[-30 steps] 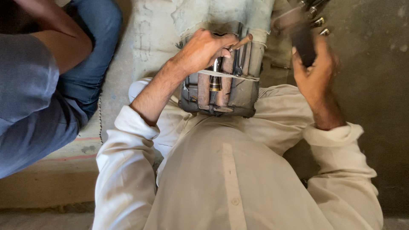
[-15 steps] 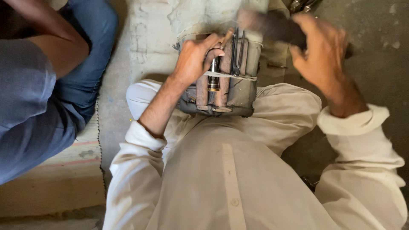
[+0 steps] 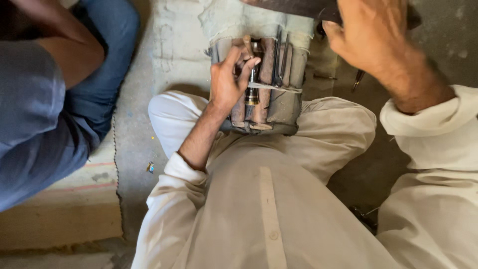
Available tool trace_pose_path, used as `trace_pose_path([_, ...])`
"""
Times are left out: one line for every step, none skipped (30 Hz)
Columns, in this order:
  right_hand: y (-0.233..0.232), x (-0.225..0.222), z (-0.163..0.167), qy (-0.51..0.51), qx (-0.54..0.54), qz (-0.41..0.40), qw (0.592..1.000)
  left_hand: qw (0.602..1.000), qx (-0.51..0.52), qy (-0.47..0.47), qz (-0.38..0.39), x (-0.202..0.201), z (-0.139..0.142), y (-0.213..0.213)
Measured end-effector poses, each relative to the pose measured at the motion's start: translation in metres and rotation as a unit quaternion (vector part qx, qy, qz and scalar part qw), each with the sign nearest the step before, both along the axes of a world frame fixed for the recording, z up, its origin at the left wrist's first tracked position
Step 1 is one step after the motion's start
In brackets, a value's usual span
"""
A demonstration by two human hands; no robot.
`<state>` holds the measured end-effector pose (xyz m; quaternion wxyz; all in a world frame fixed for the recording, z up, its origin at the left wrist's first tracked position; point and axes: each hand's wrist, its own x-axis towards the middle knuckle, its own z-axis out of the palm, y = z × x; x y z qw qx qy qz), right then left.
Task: The person sits cross-legged on the floor with a metal vessel held in a wooden clamp on their lap. They scribe a line around the vessel, then hold a punch against the metal and strike it repeatedly with a mallet, working around the vessel's surface.
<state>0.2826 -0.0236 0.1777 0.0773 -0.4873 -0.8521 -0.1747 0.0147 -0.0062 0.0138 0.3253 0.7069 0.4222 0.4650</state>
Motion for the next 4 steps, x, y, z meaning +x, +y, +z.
trace_pose_path([0.0,-0.004,0.002,0.001,0.002,0.011,1.0,1.0,-0.009,-0.01,0.007,-0.001,-0.003,-0.002])
trace_pose_path([-0.004,-0.007,0.006,-0.028,0.002,0.019,0.999,1.0,-0.015,-0.02,0.012,0.0,-0.006,-0.003])
trace_pose_path([-0.006,-0.01,0.011,-0.035,0.002,0.021,0.999,0.999,-0.019,-0.029,0.013,0.0,-0.008,-0.002])
trace_pose_path([-0.008,-0.013,0.015,-0.042,0.001,0.023,0.999,0.999,-0.01,-0.042,0.031,0.002,-0.011,-0.003])
